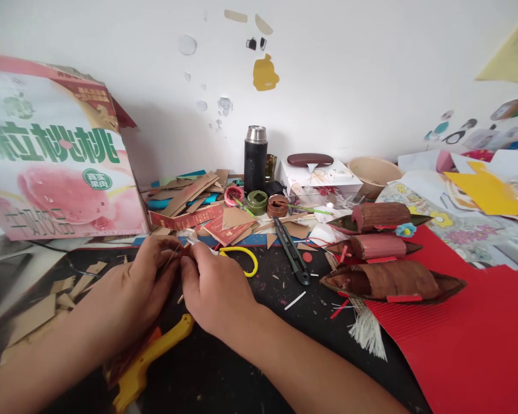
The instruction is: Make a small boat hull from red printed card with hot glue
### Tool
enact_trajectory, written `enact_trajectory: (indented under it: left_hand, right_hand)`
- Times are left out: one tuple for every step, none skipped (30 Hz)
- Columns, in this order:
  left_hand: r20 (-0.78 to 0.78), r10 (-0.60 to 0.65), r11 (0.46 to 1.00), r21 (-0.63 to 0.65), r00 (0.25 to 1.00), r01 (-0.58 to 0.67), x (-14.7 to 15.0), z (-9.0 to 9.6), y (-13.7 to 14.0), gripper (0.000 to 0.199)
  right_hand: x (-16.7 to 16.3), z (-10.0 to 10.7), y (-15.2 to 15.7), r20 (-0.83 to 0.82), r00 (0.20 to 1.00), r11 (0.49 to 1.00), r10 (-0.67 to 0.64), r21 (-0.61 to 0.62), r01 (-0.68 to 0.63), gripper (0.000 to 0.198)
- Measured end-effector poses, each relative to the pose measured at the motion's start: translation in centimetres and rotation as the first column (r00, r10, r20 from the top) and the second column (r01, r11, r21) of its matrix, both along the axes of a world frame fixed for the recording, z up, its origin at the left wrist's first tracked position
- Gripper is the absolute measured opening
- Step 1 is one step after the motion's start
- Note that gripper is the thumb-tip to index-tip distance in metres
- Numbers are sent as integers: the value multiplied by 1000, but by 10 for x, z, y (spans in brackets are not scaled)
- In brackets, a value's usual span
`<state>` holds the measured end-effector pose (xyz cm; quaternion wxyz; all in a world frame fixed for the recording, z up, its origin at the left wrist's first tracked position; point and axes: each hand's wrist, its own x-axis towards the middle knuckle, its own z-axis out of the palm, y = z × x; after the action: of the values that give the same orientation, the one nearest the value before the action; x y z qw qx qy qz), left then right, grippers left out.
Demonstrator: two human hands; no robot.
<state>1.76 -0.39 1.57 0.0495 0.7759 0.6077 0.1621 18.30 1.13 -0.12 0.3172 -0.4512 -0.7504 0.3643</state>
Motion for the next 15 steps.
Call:
enact_trajectory:
  left_hand:
    - [4, 1, 1000, -3, 1000, -1, 0, 0, 0, 28]
    - [3, 3, 1000, -7, 1000, -3, 0, 1, 0, 29]
    - [-2, 3, 1000, -16, 1000, -3, 1, 2, 0, 29]
    - [-10, 2, 1000, -26, 1000, -2, 1, 3, 0, 30]
    - [-22, 2, 999, -33, 1000, -2, 2, 5, -1, 31]
    - [-36, 3, 999, -41, 999, -4, 3, 7, -1, 31]
    - [-49, 5, 999, -42, 999, -7, 3, 8, -1, 31]
    - [-61, 7, 999, -42, 998, -9, 4, 9, -1, 31]
    - [-67, 5, 999, -40, 998, -7, 4, 10, -1, 31]
    - [-70, 2, 999, -34, 998, -5, 4, 10, -1, 30]
    - [-70, -3, 1000, -29, 998, 1, 4, 10, -1, 30]
    - [-68, -10, 1000, -20, 998, 8, 4, 9, -1, 29]
    - [-65, -16, 1000, -9, 998, 16, 3, 8, -1, 29]
    - [-62, -20, 1000, 0, 998, 20, 3, 7, -1, 29]
    - [-64, -22, 1000, 6, 998, 22, 2, 6, -1, 29]
  right_hand:
    - [0, 0, 0, 1, 1000, 1000, 1, -3, -1, 18]
    - [0, 0, 0, 1, 1000, 1000, 2, -7, -2, 18]
    - [0, 1, 0, 1, 1000, 1000, 2, -11, -2, 18]
    - [0, 1, 0, 0, 1000, 1000, 1, -14, -1, 18]
    - [0, 1, 0, -1, 1000, 1000, 1, -16, -1, 18]
    - [0, 1, 0, 0, 1000, 1000, 0, -16, 0, 18]
    - [0, 2, 0, 0, 1000, 1000, -1, -16, 1, 18]
    - [0, 2, 0, 1, 1000, 1000, -1, -15, 1, 18]
    - [0, 1, 0, 3, 1000, 1000, -2, -14, 2, 18]
    - [0, 1, 0, 4, 1000, 1000, -1, -14, 1, 18]
    - [0, 1, 0, 4, 1000, 1000, -1, -14, 1, 18]
    - [0, 0, 0, 4, 1000, 1000, 1, -15, 0, 18]
    - [0, 0, 0, 5, 1000, 1000, 1, -15, -1, 18]
    - [0, 0, 0, 5, 1000, 1000, 0, -15, 0, 18]
    - [0, 0, 0, 4, 1000, 1000, 0, -15, 0, 18]
